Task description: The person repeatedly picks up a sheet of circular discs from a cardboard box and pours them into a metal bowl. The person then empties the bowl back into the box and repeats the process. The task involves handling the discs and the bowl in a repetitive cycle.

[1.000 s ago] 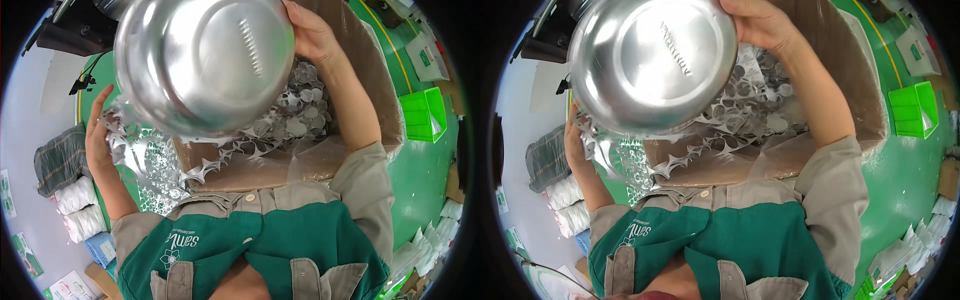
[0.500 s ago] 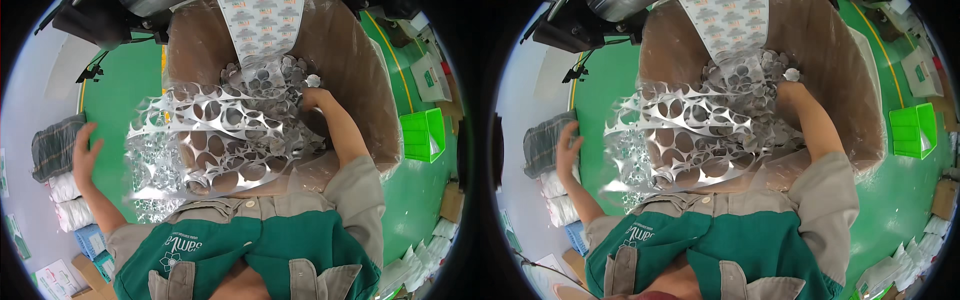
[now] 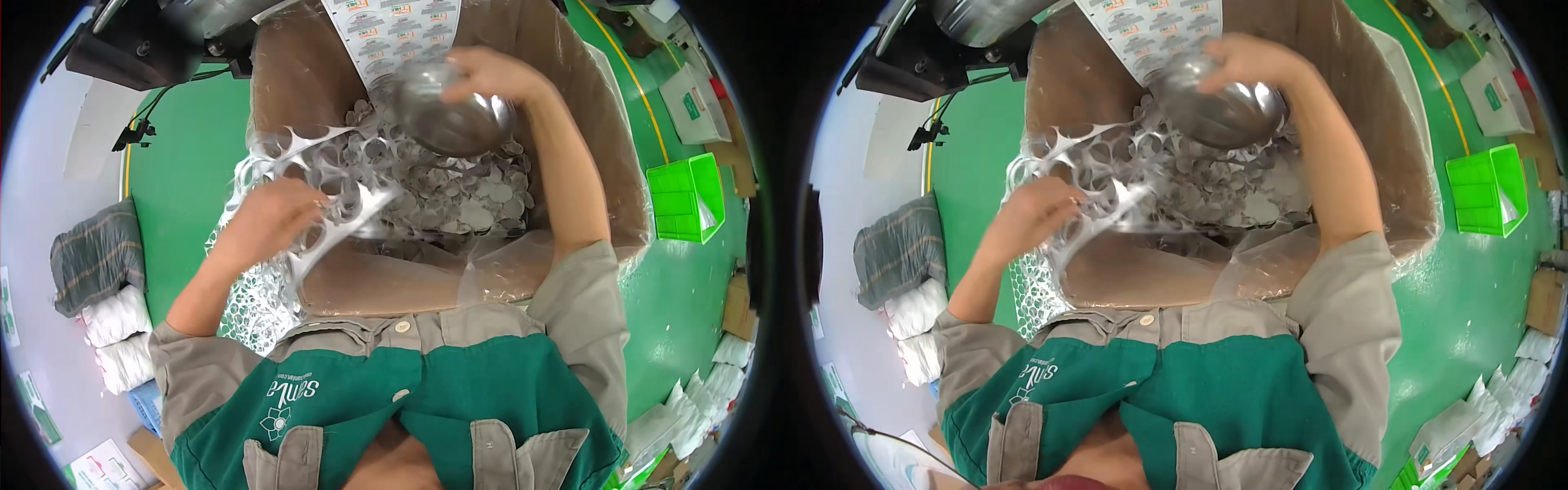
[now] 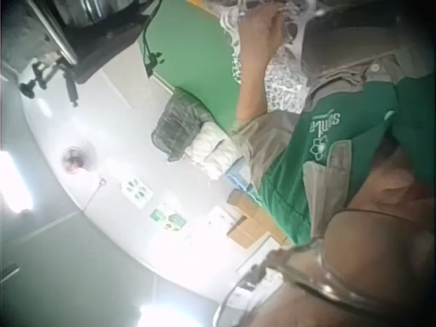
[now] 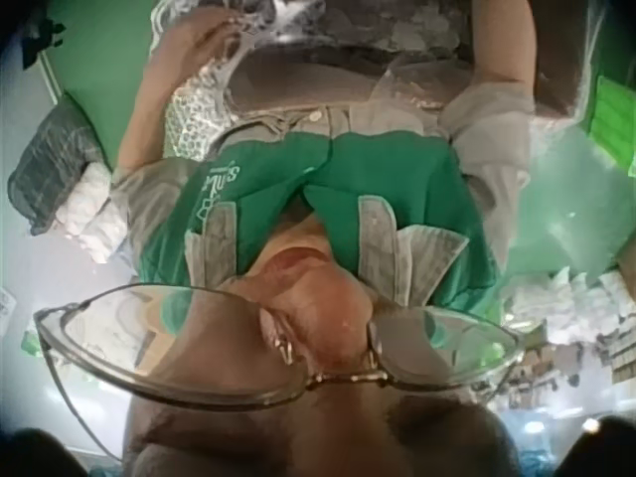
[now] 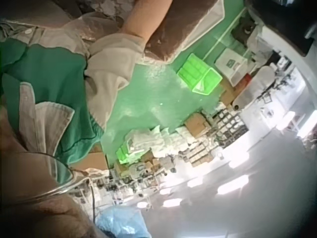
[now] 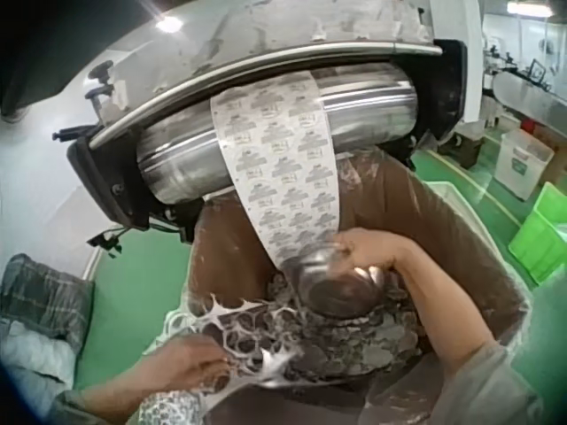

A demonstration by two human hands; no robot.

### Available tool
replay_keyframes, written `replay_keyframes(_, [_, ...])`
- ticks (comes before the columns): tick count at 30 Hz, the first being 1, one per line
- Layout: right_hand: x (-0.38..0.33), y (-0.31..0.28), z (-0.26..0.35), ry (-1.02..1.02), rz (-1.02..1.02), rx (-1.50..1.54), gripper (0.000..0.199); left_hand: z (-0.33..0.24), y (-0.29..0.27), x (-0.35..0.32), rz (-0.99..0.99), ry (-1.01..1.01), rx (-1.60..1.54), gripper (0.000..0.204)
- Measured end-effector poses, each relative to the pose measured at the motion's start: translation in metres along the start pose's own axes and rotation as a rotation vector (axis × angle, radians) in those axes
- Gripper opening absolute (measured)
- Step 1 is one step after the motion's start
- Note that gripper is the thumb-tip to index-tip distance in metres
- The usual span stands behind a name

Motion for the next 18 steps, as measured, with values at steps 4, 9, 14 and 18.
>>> replay_keyframes(4, [-0.024, -0.058, 0.012, -0.600, -0.222, 0.934, 0.078, 0.031, -0.021, -0.006, -0.391, -0.045, -0.517, 0.012])
replay_keyframes(9, [-0.023, -0.011, 0.012, -0.572, -0.016, 1.578, 0.042, 0.040, -0.030, -0.021, -0.559, 0.170, -1.265, 0.019])
replay_keyframes(14, [0.018, 0.107, -0.093, 0.242, 0.053, -0.339, 0.055, 0.030, -0.048, -0.016, -0.898, 0.110, -1.502, 0.030])
replay_keyframes(18, [0.017, 0.121, -0.082, 0.290, 0.610, -0.685, 0.053, 0.078, -0.050, -0.041, -0.554, 0.272, -1.470, 0.033])
Point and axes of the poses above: each hand's wrist, its own x-axis towards the middle knuckle, its own y-axis out of the palm, z = x × y, the point moved 1 cm from there along x, towards the middle knuckle, and after that the axes turned 9 degrees about -x, right-handed, at the moved point
